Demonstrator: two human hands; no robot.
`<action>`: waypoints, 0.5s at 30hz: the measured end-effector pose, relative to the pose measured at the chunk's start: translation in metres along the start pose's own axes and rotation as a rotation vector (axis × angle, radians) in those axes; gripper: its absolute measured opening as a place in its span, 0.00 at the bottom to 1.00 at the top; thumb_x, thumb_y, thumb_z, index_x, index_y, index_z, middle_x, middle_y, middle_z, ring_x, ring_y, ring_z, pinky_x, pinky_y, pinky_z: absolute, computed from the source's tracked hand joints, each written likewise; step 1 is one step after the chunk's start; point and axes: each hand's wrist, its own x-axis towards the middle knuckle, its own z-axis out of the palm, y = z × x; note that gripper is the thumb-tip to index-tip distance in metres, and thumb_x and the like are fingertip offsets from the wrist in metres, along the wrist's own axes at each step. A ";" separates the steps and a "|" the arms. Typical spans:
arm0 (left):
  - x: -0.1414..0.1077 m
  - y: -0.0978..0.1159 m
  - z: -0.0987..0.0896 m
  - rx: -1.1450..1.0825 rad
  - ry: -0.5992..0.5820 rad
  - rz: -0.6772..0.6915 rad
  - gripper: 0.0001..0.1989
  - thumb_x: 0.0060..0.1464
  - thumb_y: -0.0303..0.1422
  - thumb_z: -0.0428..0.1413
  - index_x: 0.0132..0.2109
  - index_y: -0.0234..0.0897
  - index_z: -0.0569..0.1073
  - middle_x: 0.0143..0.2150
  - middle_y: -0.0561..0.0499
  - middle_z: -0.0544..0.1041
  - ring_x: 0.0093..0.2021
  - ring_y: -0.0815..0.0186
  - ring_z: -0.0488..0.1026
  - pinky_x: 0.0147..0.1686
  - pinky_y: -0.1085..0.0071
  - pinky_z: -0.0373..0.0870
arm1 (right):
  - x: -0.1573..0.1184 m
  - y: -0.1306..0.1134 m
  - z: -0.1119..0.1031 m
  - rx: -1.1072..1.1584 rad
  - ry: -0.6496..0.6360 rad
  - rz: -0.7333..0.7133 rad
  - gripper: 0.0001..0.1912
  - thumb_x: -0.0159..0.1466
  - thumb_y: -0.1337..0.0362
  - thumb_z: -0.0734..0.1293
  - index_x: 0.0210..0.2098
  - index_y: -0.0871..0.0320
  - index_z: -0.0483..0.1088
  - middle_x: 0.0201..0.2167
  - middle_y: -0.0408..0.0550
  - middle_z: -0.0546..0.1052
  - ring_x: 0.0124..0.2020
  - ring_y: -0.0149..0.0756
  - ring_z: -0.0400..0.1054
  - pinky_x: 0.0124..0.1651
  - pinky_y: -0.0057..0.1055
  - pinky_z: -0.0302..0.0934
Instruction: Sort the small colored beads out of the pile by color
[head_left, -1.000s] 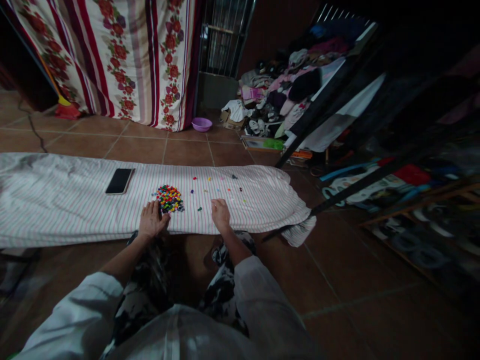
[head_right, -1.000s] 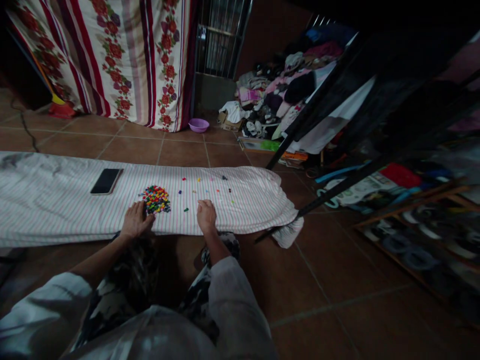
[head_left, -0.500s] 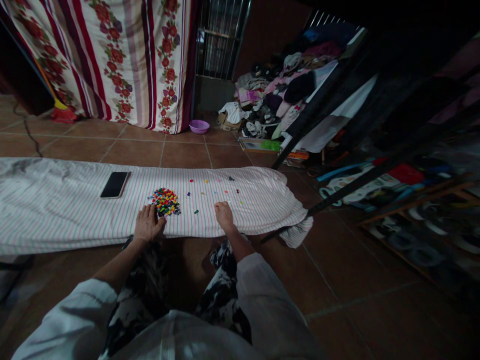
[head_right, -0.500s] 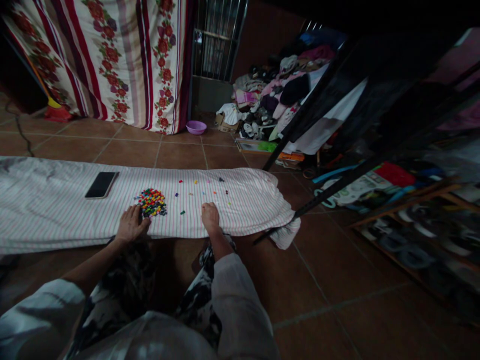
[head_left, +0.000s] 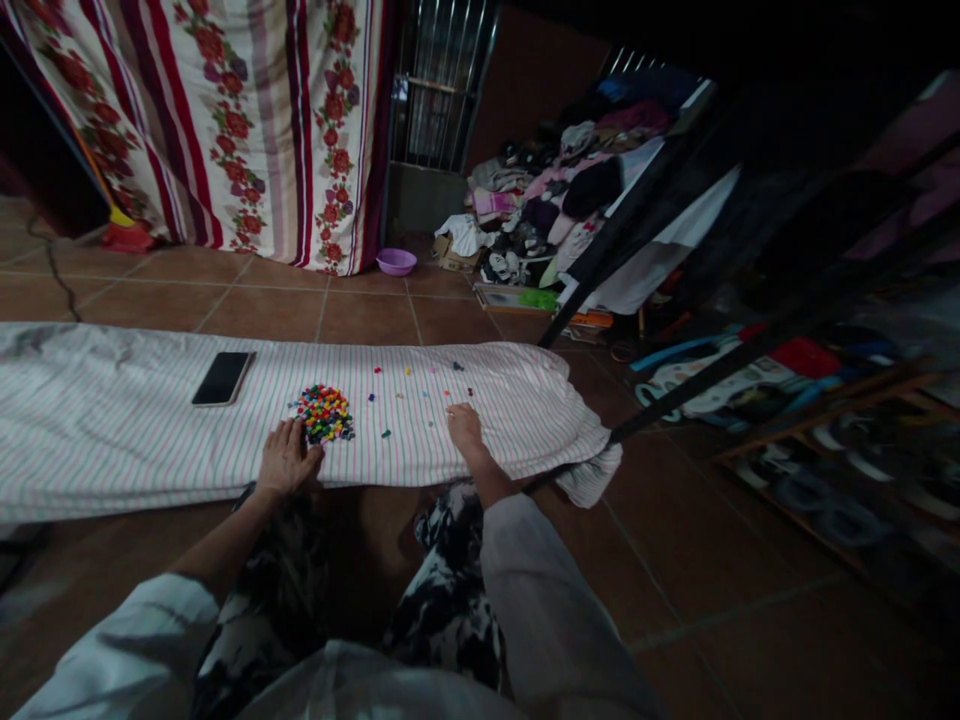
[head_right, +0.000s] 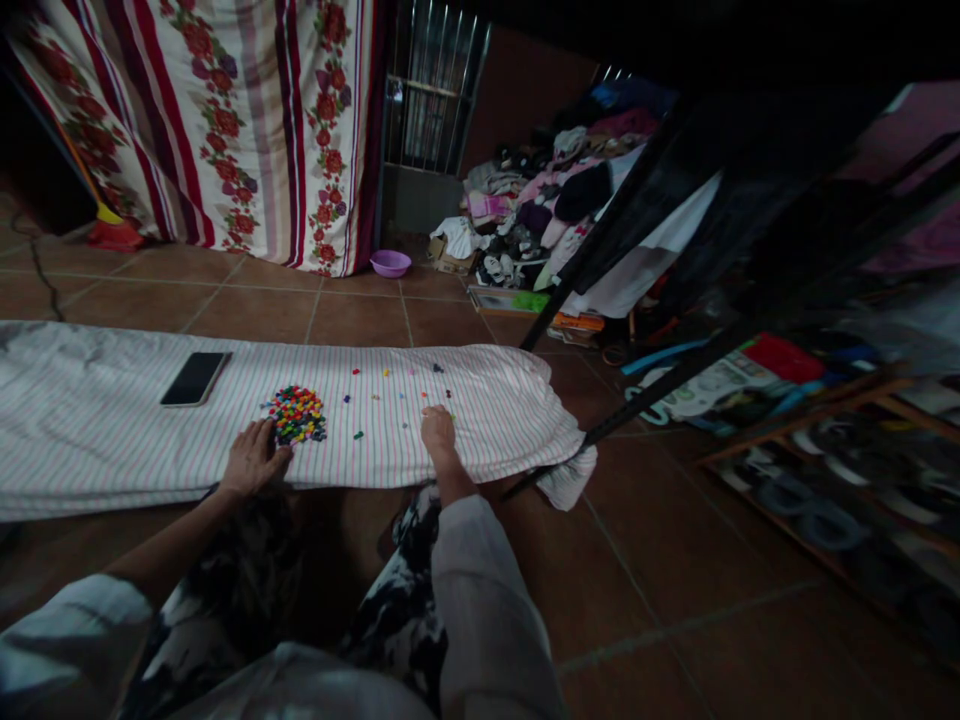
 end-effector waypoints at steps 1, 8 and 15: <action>0.000 0.000 0.000 -0.004 0.005 -0.002 0.34 0.53 0.44 0.47 0.62 0.27 0.59 0.63 0.31 0.64 0.66 0.44 0.56 0.61 0.47 0.54 | -0.001 0.001 0.000 0.006 -0.013 0.010 0.17 0.60 0.76 0.59 0.41 0.62 0.77 0.38 0.52 0.77 0.41 0.34 0.70 0.49 0.27 0.61; -0.003 0.009 -0.016 -0.028 -0.008 0.049 0.29 0.52 0.41 0.48 0.61 0.38 0.60 0.61 0.37 0.67 0.64 0.46 0.58 0.60 0.45 0.55 | -0.015 0.006 0.001 0.022 -0.026 0.091 0.14 0.62 0.74 0.59 0.40 0.58 0.75 0.41 0.50 0.75 0.44 0.35 0.68 0.49 0.26 0.59; -0.002 0.016 -0.022 -0.003 0.001 0.050 0.30 0.52 0.40 0.48 0.61 0.35 0.60 0.59 0.36 0.68 0.63 0.46 0.59 0.59 0.47 0.56 | -0.019 0.006 -0.001 0.041 -0.046 0.128 0.12 0.62 0.72 0.60 0.39 0.58 0.75 0.41 0.50 0.75 0.44 0.35 0.68 0.48 0.28 0.60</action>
